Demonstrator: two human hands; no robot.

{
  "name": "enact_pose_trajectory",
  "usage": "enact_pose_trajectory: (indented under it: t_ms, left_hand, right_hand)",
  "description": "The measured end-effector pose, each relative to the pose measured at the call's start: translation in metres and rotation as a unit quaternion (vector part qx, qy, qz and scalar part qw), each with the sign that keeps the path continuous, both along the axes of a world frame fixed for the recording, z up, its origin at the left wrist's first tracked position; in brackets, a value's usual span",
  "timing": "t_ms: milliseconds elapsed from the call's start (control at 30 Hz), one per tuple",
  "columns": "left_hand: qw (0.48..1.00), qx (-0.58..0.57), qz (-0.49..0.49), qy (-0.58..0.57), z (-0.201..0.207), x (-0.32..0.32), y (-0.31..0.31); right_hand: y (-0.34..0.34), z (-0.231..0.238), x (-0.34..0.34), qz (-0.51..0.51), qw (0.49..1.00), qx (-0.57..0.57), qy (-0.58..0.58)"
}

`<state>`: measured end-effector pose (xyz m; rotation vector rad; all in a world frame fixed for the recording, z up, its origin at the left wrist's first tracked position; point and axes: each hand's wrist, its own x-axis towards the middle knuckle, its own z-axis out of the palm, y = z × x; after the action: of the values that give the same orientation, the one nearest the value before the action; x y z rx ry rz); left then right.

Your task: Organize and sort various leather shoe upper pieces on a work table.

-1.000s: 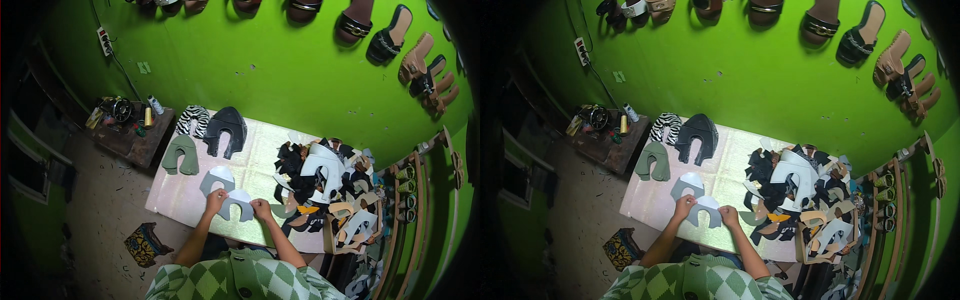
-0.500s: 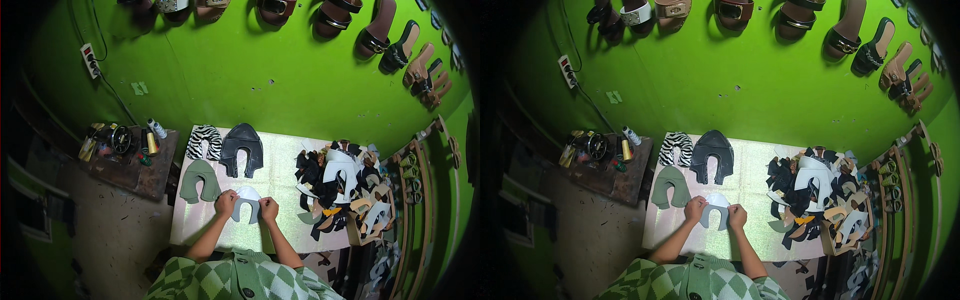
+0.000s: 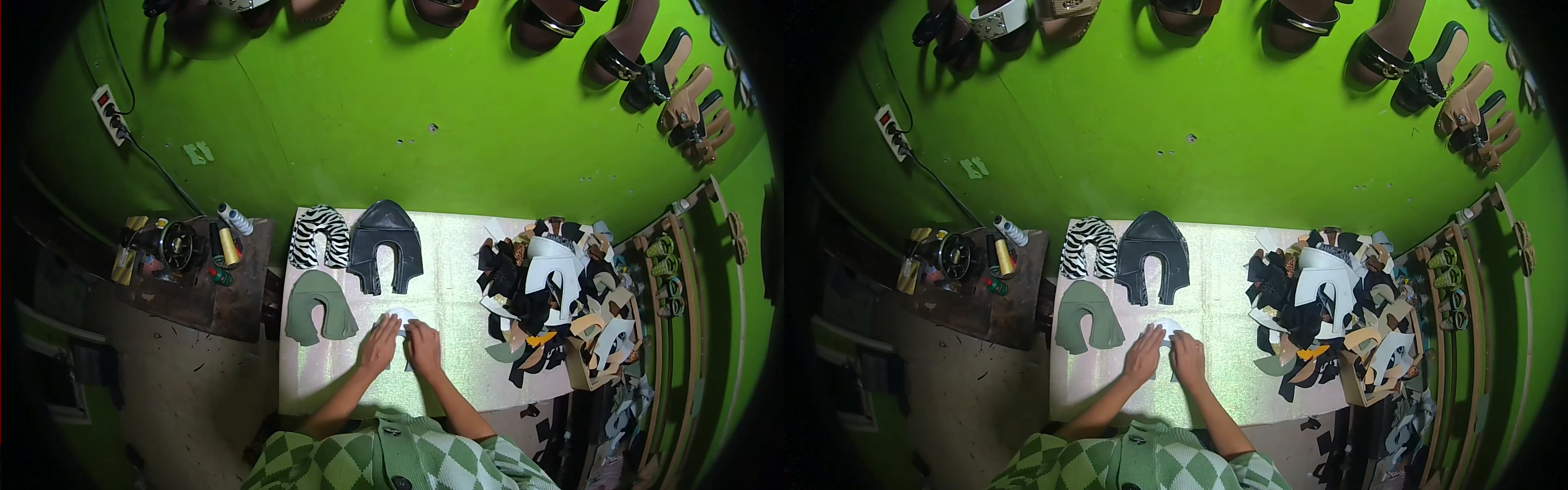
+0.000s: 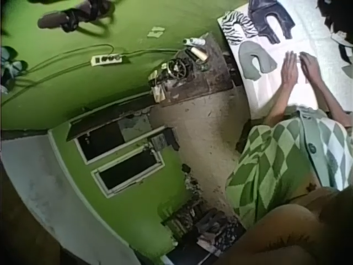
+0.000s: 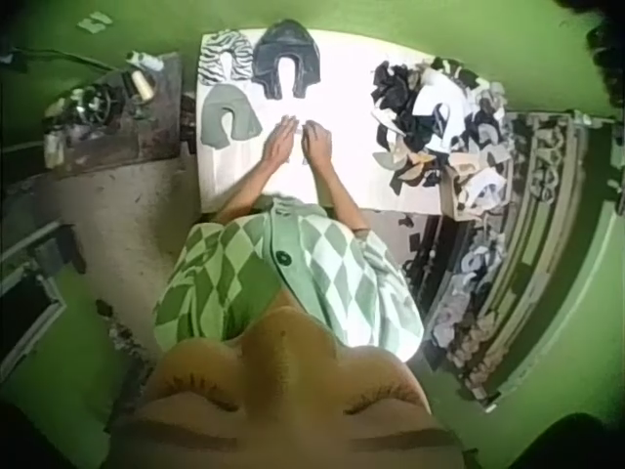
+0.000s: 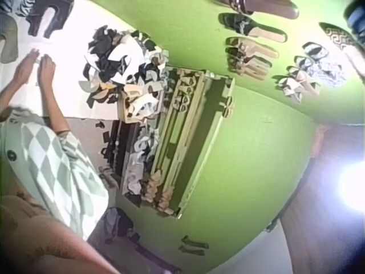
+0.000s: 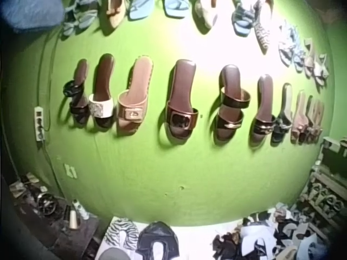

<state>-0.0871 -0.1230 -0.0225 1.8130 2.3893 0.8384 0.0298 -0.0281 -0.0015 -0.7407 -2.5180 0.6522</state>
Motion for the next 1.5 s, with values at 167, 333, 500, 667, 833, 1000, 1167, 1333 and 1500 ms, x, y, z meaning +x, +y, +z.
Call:
enact_pose_trajectory:
  t_ms: [167,333,500,667,833,1000,1167,1333,1500]
  left_hand:
    - [0.988,-0.141,-0.059,0.004,-0.010,0.009,-0.006]
    - [0.987,-0.156,-0.049,0.000,-0.011,0.010,-0.008]
    - [0.986,-0.159,-0.042,-0.004,-0.008,0.011,-0.004]
    - [0.985,-0.161,-0.040,-0.045,-0.002,0.012,0.000]
    - [0.996,-0.028,0.035,-0.073,0.029,0.032,0.027]
    - [0.993,0.039,0.102,-0.041,0.055,0.105,0.100]
    - [0.987,0.091,0.101,-0.083,0.059,0.190,0.192]
    - [0.992,0.075,0.043,-0.086,0.075,0.268,0.274]
    - [0.996,0.069,0.020,-0.057,0.086,0.307,0.331]
  right_hand:
    - [-0.002,-0.019,0.013,0.077,0.987,0.029,-0.140]
    - [0.001,-0.026,0.013,0.102,0.976,0.018,-0.194]
    - [0.004,-0.024,0.014,0.107,0.976,0.014,-0.189]
    - [0.028,-0.019,0.026,0.140,0.979,-0.055,-0.139]
    - [0.075,0.005,0.082,0.051,0.983,-0.163,0.072]
    - [0.136,0.036,0.184,-0.111,0.979,-0.070,0.155]
    - [0.208,0.060,0.267,-0.142,0.967,-0.035,0.207]
    - [0.291,0.083,0.325,-0.206,0.956,0.000,0.207]
    - [0.361,0.065,0.376,-0.264,0.963,-0.021,0.051]
